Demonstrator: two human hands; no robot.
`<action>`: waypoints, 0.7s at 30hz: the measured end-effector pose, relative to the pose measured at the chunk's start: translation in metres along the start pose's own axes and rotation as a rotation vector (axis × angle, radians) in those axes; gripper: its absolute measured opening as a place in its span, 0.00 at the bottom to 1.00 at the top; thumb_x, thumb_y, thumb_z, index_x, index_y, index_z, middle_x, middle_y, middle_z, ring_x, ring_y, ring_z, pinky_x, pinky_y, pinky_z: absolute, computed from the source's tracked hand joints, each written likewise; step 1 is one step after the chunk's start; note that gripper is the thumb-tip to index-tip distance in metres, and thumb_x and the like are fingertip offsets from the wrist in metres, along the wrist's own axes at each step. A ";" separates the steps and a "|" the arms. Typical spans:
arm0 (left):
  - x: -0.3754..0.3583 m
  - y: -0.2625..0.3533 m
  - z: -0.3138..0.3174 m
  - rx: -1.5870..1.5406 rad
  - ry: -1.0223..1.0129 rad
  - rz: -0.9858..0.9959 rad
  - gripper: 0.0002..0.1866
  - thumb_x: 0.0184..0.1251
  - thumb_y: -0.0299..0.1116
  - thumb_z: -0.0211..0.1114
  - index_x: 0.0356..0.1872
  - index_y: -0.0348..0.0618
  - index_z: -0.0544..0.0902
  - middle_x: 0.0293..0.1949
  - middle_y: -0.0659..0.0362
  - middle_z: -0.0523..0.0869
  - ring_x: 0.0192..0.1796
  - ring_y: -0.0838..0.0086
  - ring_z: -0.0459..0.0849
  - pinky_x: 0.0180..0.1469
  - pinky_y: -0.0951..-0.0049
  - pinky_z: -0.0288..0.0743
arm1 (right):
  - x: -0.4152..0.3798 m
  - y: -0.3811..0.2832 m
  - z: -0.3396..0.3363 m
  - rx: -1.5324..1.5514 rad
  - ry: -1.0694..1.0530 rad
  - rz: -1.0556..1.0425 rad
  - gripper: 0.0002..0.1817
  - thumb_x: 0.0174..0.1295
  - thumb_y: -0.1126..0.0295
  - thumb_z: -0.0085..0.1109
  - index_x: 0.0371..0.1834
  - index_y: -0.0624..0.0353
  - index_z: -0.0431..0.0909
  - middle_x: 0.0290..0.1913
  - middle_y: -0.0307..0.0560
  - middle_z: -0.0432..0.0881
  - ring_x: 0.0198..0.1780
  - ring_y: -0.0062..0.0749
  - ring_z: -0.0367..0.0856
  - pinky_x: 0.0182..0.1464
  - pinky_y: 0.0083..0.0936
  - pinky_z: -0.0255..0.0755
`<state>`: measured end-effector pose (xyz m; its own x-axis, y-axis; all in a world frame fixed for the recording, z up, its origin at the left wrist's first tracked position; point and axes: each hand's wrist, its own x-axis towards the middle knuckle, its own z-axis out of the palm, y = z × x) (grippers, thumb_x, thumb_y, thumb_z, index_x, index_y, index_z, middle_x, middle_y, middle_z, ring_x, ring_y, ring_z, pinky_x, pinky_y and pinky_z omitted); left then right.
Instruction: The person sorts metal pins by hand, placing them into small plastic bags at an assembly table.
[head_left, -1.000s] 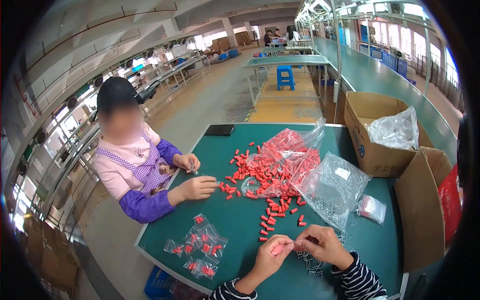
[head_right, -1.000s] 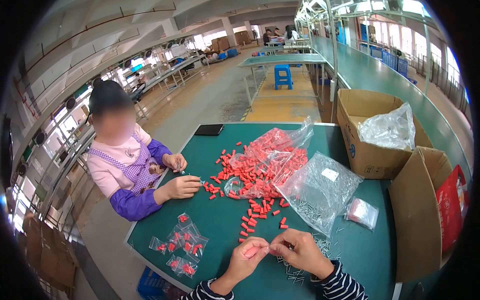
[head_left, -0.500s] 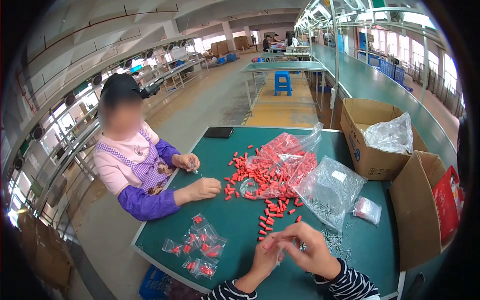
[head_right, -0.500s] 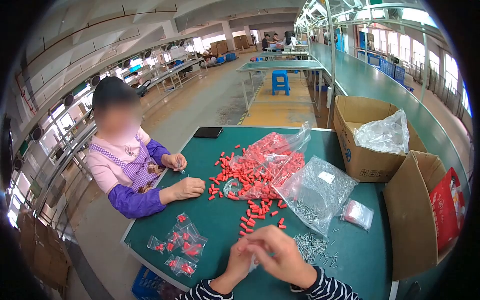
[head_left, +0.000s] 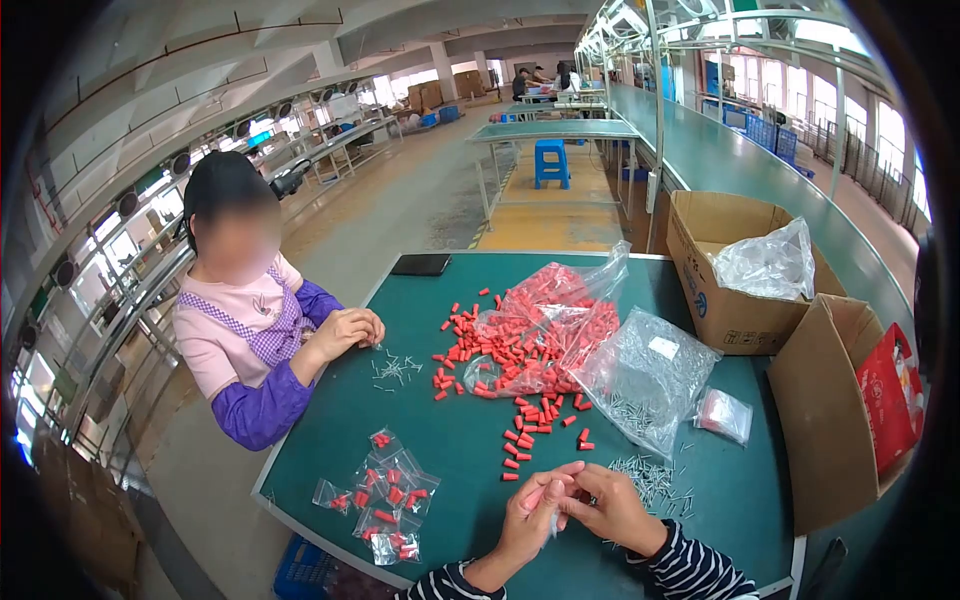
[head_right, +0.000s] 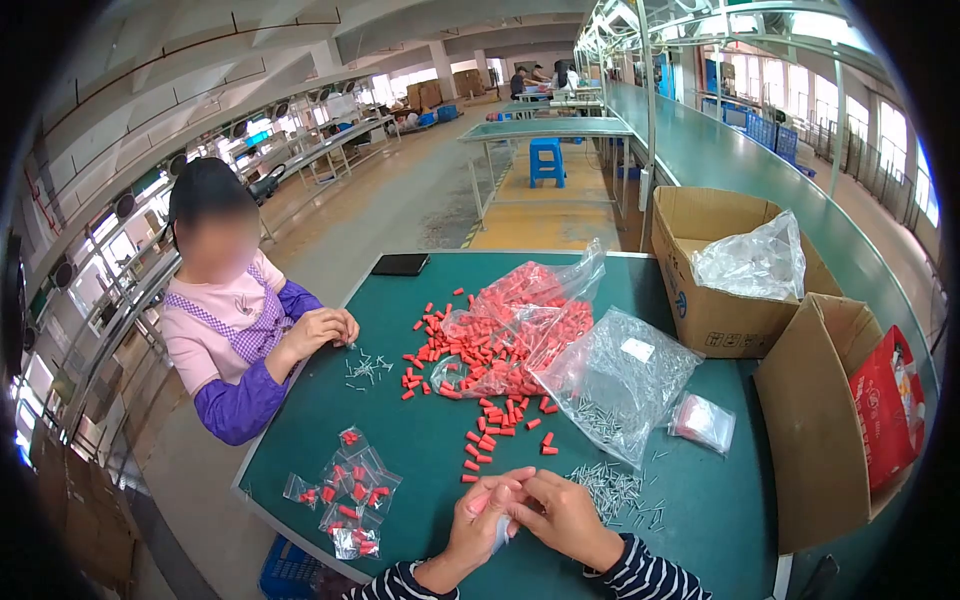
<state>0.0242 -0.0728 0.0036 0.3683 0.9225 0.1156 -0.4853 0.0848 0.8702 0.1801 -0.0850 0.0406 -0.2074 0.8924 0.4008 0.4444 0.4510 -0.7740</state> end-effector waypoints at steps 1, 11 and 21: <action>0.001 0.003 0.001 -0.002 0.011 -0.010 0.15 0.79 0.41 0.54 0.49 0.38 0.76 0.63 0.46 0.78 0.40 0.76 0.84 0.30 0.78 0.76 | 0.000 -0.001 0.001 0.039 0.006 -0.016 0.10 0.58 0.68 0.69 0.38 0.62 0.83 0.31 0.50 0.80 0.29 0.43 0.82 0.29 0.33 0.75; 0.004 0.009 0.003 -0.013 0.178 -0.040 0.16 0.79 0.40 0.55 0.52 0.36 0.75 0.54 0.49 0.83 0.45 0.70 0.86 0.37 0.71 0.85 | 0.001 -0.013 -0.004 0.095 0.072 0.191 0.07 0.63 0.74 0.62 0.42 0.64 0.81 0.35 0.54 0.82 0.33 0.43 0.84 0.34 0.32 0.76; 0.008 0.031 -0.006 0.168 0.116 -0.159 0.17 0.71 0.33 0.67 0.55 0.36 0.81 0.40 0.60 0.81 0.32 0.86 0.74 0.25 0.86 0.64 | 0.010 -0.004 -0.033 0.146 0.032 0.151 0.07 0.64 0.76 0.62 0.44 0.63 0.81 0.34 0.46 0.80 0.32 0.31 0.79 0.33 0.25 0.72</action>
<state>0.0077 -0.0610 0.0284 0.3308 0.9406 -0.0764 -0.2863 0.1772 0.9416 0.2048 -0.0784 0.0642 -0.1193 0.9499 0.2888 0.3369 0.3124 -0.8882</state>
